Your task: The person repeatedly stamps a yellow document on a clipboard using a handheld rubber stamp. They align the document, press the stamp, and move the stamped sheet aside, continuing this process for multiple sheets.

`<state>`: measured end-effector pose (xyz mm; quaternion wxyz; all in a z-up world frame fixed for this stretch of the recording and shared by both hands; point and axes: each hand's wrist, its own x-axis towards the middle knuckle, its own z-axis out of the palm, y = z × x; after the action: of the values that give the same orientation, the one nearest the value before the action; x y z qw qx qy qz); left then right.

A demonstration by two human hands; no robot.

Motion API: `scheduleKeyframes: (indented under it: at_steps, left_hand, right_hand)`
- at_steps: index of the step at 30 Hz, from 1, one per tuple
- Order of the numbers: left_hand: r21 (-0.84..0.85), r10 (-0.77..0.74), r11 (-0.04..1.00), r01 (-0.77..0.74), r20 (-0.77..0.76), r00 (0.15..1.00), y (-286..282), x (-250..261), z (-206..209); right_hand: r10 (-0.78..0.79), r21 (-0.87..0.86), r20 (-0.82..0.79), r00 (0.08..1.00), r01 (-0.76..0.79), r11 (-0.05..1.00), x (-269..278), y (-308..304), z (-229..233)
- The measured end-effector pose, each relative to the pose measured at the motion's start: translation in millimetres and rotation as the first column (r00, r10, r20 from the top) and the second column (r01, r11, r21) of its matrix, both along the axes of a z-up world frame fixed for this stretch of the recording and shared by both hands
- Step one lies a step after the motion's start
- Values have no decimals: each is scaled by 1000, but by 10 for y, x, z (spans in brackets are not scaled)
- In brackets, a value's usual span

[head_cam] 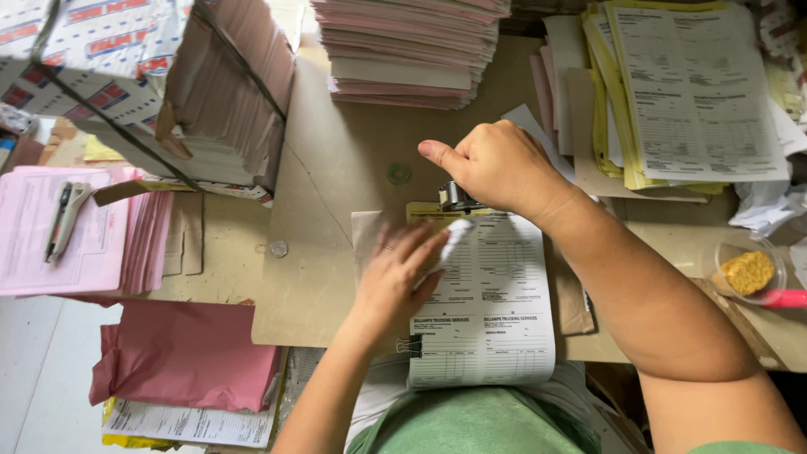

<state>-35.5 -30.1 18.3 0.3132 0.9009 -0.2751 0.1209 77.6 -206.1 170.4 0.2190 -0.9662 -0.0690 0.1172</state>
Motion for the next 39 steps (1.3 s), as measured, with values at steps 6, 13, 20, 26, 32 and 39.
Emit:
scheduleKeyframes:
  at_steps: [6, 13, 20, 26, 32, 39]
  left_hand:
    - [-177, -116, 979, 105, -51, 992, -181, -207, 178]
    - [-245, -161, 959, 139, -70, 984, -256, -313, 158]
    - [-293, -165, 948, 123, -121, 979, -218, -357, 169]
    - [-292, -179, 948, 126, -162, 970, -215, -385, 169]
    - [-408, -249, 905, 122, -275, 928, -196, -374, 258]
    - [-475, -288, 873, 110, -321, 902, -146, -335, 300]
  right_hand:
    - [27, -61, -8, 1000, -27, 998, -32, 38, 77]
    - [52, -59, -26, 998, -54, 997, -88, 98, 69]
    - [55, -121, -88, 995, -66, 990, -173, 168, 97]
    - [63, -172, -142, 988, -87, 981, -188, 227, 80]
    - [90, -196, -189, 978, -127, 972, -197, 246, -153]
    - [183, -250, -155, 971, -218, 943, -284, 371, -194]
